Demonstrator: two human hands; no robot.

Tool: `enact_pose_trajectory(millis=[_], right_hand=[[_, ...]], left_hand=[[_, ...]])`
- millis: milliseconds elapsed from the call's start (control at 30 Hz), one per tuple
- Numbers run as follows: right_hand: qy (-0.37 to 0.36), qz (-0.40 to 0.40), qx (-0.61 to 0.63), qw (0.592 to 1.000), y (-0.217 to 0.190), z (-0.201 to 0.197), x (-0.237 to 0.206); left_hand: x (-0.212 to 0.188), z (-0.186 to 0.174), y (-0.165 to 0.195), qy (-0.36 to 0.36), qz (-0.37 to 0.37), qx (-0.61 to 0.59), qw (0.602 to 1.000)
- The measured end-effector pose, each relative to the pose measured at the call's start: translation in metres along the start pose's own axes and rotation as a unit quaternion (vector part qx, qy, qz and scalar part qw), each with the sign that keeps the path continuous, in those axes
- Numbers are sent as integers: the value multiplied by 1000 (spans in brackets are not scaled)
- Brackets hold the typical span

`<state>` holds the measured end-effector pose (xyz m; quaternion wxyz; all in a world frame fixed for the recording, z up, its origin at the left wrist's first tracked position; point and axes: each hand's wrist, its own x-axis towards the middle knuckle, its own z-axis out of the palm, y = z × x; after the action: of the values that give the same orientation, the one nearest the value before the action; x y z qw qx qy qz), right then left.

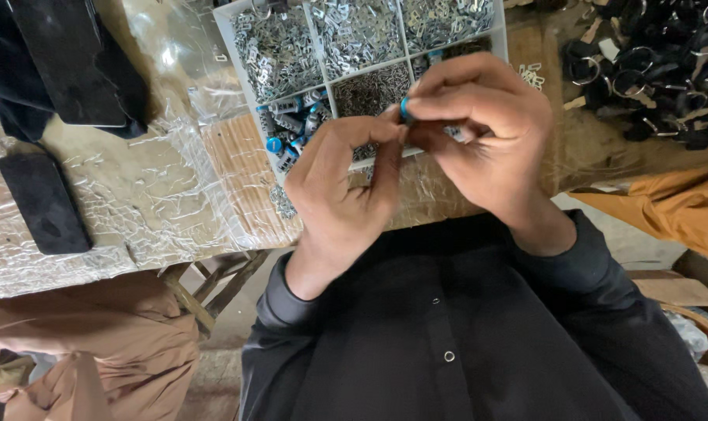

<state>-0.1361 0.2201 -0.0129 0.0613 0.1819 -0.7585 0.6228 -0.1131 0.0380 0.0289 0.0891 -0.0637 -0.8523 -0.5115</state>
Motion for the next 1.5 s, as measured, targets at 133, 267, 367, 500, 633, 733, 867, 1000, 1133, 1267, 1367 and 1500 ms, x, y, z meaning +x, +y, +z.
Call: enact_pose_trajectory(millis=[133, 267, 367, 500, 633, 733, 867, 1000, 1133, 1267, 1367, 1500], right_hand=[[-18, 14, 30, 999, 16, -7, 5], [-34, 6, 55, 998, 22, -13, 2], [-39, 64, 122, 990, 18, -11, -1], [-44, 53, 88, 994, 13, -11, 6], [-53, 27, 45, 997, 14, -9, 8], [-47, 47, 49, 997, 14, -9, 4], [-58, 56, 40, 996, 14, -10, 4], [-55, 36, 37, 997, 14, -6, 9], [-57, 44, 40, 997, 13, -5, 10], [-59, 28, 21, 998, 14, -7, 7], [-61, 45, 23, 997, 13, -9, 5], [-59, 29, 5, 998, 11, -8, 6]], left_hand=[[32, -40, 43, -16, 78, 48, 996], [-9, -115, 35, 284, 91, 204, 932], [-77, -153, -26, 311, -93, 281, 903], [-147, -206, -85, 187, -314, 205, 908], [-179, -258, -95, 137, -393, 125, 901], [-195, -284, -106, 132, -422, 78, 894], [-222, -306, -134, 123, -450, 26, 884], [-250, -325, -150, 113, -474, -42, 872], [-270, -346, -150, 73, -506, -121, 851], [-286, -364, -162, 19, -539, -211, 815], [-298, -372, -179, -37, -554, -300, 776], [-302, -381, -193, -75, -590, -340, 729]])
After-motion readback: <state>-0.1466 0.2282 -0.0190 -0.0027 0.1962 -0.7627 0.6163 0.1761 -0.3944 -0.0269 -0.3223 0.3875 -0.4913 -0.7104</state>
